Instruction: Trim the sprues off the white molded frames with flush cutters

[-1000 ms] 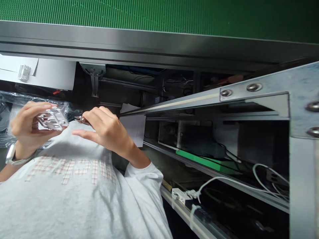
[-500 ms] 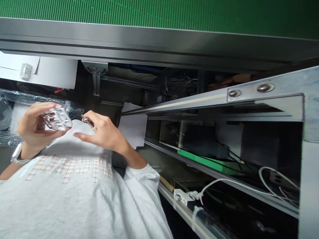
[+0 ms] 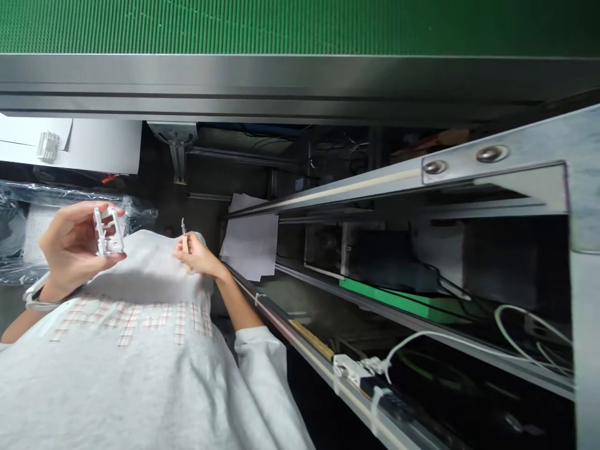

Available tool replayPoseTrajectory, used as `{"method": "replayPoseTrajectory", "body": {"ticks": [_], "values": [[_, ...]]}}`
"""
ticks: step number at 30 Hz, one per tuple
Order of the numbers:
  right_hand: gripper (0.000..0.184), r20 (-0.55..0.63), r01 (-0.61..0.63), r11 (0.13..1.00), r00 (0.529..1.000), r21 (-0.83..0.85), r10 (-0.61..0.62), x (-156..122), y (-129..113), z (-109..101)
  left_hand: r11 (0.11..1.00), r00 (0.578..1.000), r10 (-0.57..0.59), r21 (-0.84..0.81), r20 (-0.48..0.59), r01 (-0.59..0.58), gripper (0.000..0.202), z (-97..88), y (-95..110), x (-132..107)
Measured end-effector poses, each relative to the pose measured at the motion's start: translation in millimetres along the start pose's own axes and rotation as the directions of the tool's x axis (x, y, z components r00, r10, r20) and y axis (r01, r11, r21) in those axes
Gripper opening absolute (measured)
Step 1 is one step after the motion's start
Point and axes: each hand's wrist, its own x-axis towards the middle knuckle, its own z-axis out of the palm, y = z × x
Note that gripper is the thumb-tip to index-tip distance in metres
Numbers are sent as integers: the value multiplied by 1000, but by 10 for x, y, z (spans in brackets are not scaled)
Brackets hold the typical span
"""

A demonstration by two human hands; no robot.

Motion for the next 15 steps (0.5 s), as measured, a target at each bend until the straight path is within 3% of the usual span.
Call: {"method": "replayPoseTrajectory", "body": {"ticks": [3, 4, 5, 7, 9, 11, 15], "values": [[42, -210, 113, 985, 968, -132, -139, -213, -277, 53, 997, 1000, 18, 77, -12, -17, 69, 13, -13, -7], [44, -260, 169, 967, 941, -191, -216, -304, -406, 68, 992, 999, 30, 126, -16, -28, 70, 15, -23, -9], [45, -262, 279, 886, 884, -370, -388, -399, -541, 80, 983, 999, 45, 178, -17, -41, 71, 17, -34, -10], [48, -178, 432, 644, 727, -631, -663, -570, -800, 91, 966, 998, 60, 253, -4, -57, 73, 19, -50, -4], [52, -74, 484, 447, 613, -752, -787, -678, -997, 75, 964, 997, 72, 255, 28, -77, 74, 17, -49, 15], [53, -13, 507, 356, 561, -785, -827, -712, -1115, 35, 974, 994, 62, 210, 90, -80, 73, 10, -27, 41], [49, 54, 564, 306, 532, -767, -845, -682, -1195, -69, 989, 960, -28, 145, 280, -13, 64, -14, 40, 65]]}}
